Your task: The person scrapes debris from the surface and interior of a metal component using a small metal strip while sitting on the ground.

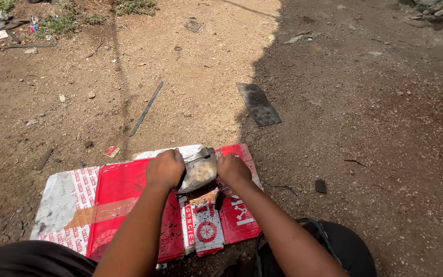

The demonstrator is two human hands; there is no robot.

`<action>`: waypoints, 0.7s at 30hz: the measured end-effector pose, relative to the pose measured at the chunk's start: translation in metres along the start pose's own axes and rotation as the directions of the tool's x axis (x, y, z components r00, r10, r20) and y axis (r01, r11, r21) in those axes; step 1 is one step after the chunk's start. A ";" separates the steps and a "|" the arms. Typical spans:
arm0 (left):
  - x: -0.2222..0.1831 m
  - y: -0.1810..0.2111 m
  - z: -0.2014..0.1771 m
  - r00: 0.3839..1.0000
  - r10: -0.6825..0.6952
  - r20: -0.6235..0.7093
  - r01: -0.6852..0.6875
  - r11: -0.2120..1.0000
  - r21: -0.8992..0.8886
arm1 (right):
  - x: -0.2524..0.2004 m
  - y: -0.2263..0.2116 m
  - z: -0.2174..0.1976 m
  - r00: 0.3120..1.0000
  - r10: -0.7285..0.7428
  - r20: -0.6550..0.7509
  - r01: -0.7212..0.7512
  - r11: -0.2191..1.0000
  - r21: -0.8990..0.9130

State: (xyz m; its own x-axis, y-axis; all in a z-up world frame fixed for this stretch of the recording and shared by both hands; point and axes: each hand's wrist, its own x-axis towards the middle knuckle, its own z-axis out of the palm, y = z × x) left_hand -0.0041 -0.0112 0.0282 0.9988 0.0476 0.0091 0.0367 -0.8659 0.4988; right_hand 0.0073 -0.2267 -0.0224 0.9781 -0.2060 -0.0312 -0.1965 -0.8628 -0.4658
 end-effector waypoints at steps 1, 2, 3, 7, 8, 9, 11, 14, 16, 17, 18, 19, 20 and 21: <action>0.002 -0.002 -0.002 0.999 0.023 -0.025 -0.024 1.000 -0.004 | 0.001 -0.002 0.000 1.000 -0.010 -0.009 0.010 1.000 -0.004; 0.001 -0.006 -0.001 0.999 0.026 -0.020 -0.027 0.999 -0.029 | -0.002 -0.001 -0.001 1.000 -0.012 -0.014 0.011 1.000 -0.019; -0.001 -0.011 -0.001 0.999 0.029 -0.014 -0.030 0.998 -0.053 | -0.008 -0.003 -0.001 1.000 0.003 -0.003 -0.003 1.000 -0.007; -0.003 -0.040 0.001 0.997 -0.003 -0.079 -0.015 0.975 -0.222 | -0.015 -0.032 -0.007 1.000 -0.005 0.003 0.005 0.999 0.048; -0.009 -0.050 0.004 0.996 0.006 -0.092 -0.030 0.966 -0.257 | -0.024 -0.038 -0.004 1.000 -0.003 0.006 0.003 0.998 0.067; -0.014 -0.060 0.005 0.994 0.014 -0.106 -0.045 0.955 -0.292 | -0.035 -0.043 0.000 0.999 -0.043 -0.002 0.043 0.997 0.067; -0.011 -0.066 0.002 0.989 0.031 -0.143 -0.076 0.944 -0.322 | -0.037 -0.052 -0.004 0.990 -0.129 -0.053 0.132 0.989 0.061; -0.016 -0.062 0.003 0.986 0.023 -0.163 -0.074 0.946 -0.315 | -0.038 -0.051 -0.011 0.981 -0.167 -0.093 0.176 0.980 0.088; -0.018 -0.052 0.002 0.987 0.022 -0.161 -0.069 0.953 -0.295 | -0.035 -0.050 -0.016 0.992 -0.107 -0.065 0.115 0.983 0.142; -0.017 -0.045 0.001 0.989 0.031 -0.144 -0.070 0.959 -0.275 | -0.036 -0.048 -0.018 0.996 -0.074 -0.048 0.082 0.983 0.167; -0.012 -0.037 -0.004 0.990 0.033 -0.135 -0.066 0.965 -0.253 | -0.036 -0.047 -0.020 0.994 -0.102 -0.048 0.110 0.967 0.231; -0.009 -0.030 -0.009 0.991 0.034 -0.126 -0.063 0.971 -0.230 | -0.037 -0.046 -0.022 0.990 -0.129 -0.049 0.138 0.945 0.295; -0.008 -0.024 -0.012 0.989 0.034 -0.145 -0.064 0.976 -0.208 | -0.032 -0.046 -0.025 0.985 -0.159 -0.060 0.170 0.917 0.361; -0.008 -0.019 -0.014 0.986 0.034 -0.163 -0.064 0.981 -0.186 | -0.027 -0.047 -0.026 0.985 -0.144 -0.093 0.167 0.926 0.340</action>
State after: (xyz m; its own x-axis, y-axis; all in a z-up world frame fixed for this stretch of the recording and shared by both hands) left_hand -0.0132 0.0121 0.0308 0.9809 0.0992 0.1672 -0.0339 -0.7597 0.6494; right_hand -0.0121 -0.1928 0.0232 0.9855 -0.1218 0.1182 0.0048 -0.6759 -0.7370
